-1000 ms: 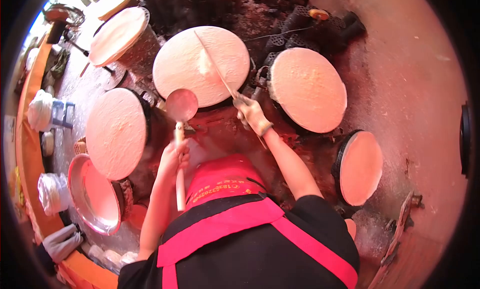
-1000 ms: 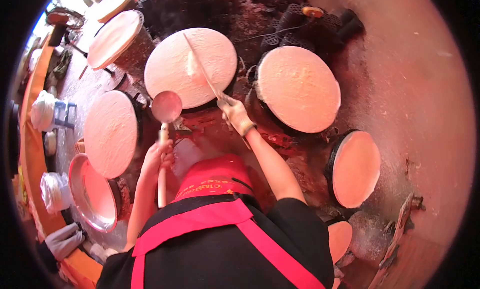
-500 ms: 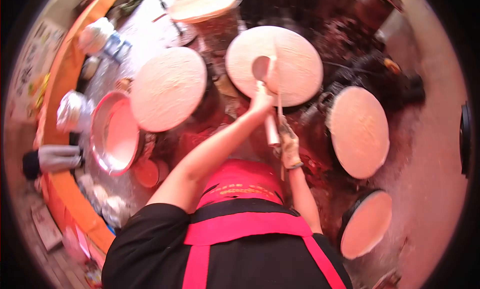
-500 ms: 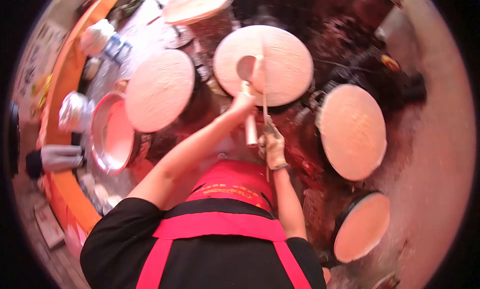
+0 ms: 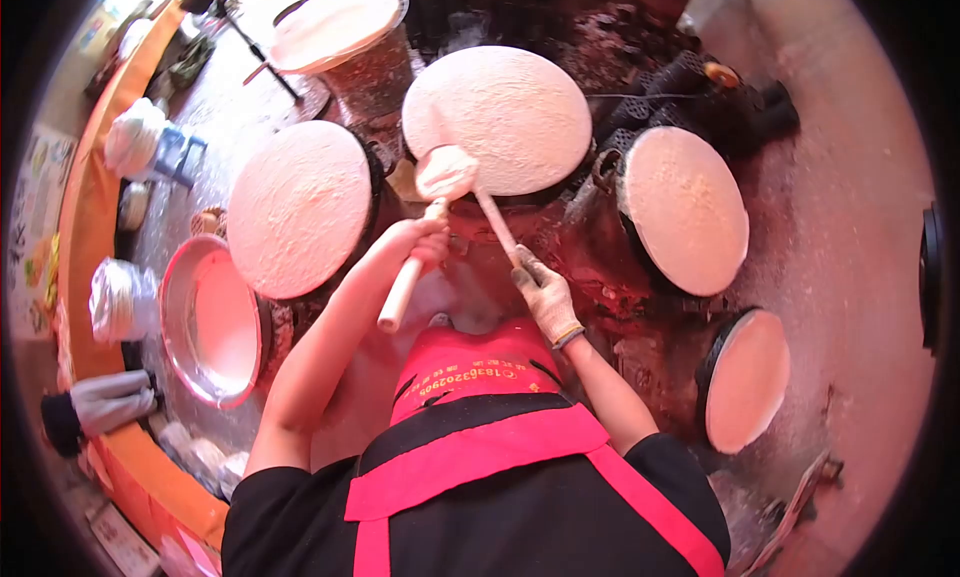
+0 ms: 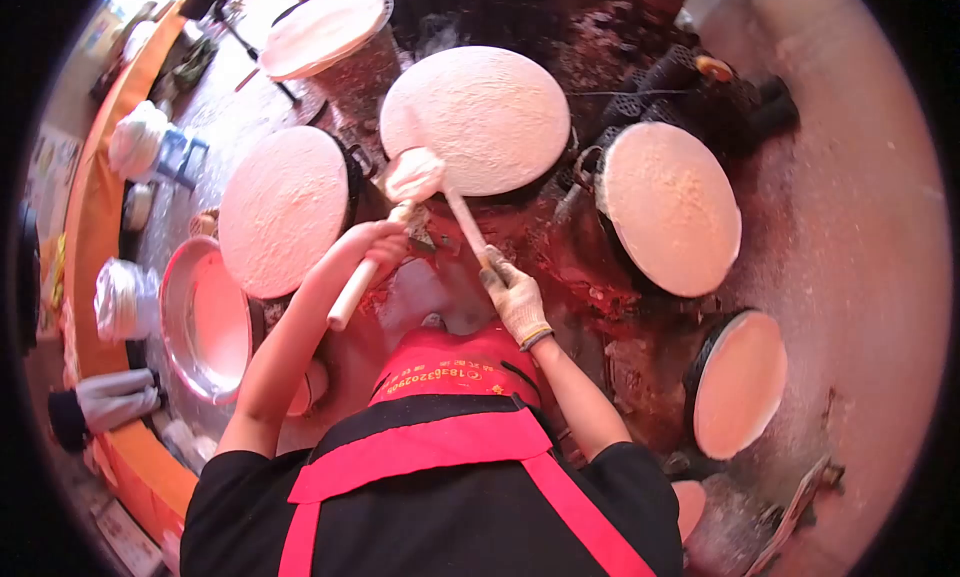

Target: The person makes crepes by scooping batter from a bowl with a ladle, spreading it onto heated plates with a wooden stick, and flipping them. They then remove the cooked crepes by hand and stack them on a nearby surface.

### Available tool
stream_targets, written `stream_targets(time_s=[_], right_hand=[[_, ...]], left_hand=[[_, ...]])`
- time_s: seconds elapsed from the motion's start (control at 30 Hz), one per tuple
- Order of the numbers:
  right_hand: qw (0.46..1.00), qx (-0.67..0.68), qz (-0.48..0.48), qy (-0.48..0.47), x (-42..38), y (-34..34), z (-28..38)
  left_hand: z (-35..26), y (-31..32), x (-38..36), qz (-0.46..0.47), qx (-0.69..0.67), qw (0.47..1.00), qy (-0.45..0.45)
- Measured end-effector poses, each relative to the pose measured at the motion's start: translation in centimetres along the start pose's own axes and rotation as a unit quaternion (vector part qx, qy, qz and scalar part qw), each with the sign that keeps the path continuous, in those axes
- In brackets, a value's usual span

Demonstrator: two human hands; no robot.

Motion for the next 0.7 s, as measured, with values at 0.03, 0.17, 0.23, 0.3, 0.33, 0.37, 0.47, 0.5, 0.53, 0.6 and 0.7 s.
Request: stream_targets(time_s=[0.03,0.17,0.23,0.3,0.33,0.37,0.47,0.5,0.53,0.6,0.7], right_hand=[[1.000,0.002,0.004,0.022,-0.8,0.0,2.1],[0.983,0.057,-0.170,0.028,-0.7,-1.6,2.5],[0.966,0.074,-0.247,0.027,-1.6,-1.8,1.3],[0.973,-0.056,-0.225,0.024,-5.1,0.9,0.9],[0.980,-0.050,-0.193,0.020,-7.1,2.3,1.9],[0.976,-0.122,-0.180,-0.020,-8.8,2.9,0.1],[0.954,-0.212,-0.209,0.038,-13.9,2.4,3.5],[0.938,-0.229,-0.260,0.031,-15.3,1.6,4.4],[0.914,-0.245,-0.323,0.016,-16.7,0.3,5.1],[0.862,-0.329,-0.384,0.039,-19.1,-2.5,5.2],[0.799,-0.424,-0.422,0.064,-21.8,-6.1,5.9]], left_hand=[[-0.3,-1.4,-1.1,-0.034,0.107,0.993,0.047],[2.2,-4.2,-6.6,-0.174,0.310,0.911,0.210],[3.0,-6.0,-7.9,-0.160,0.287,0.929,0.168],[2.6,-8.9,-7.5,-0.112,0.212,0.967,0.092],[2.6,-9.7,-7.2,-0.115,0.188,0.973,0.065],[2.8,-10.4,-6.9,-0.121,0.164,0.978,0.037],[3.3,-10.8,-5.6,-0.115,0.248,0.962,0.012],[3.7,-10.3,-5.1,-0.108,0.272,0.956,0.001],[4.1,-9.5,-4.5,-0.114,0.282,0.952,-0.009],[4.6,-8.7,-2.4,-0.075,0.269,0.958,-0.064],[6.6,-4.8,0.0,-0.062,0.155,0.976,-0.141]])
Point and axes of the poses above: each hand's wrist, its own x-axis towards the middle knuckle, its own y-axis out of the palm, z = x × y, the point moved 4 cm from there along x, towards the middle knuckle, and after that the axes turned 4 degrees about z, right-handed, at the moved point
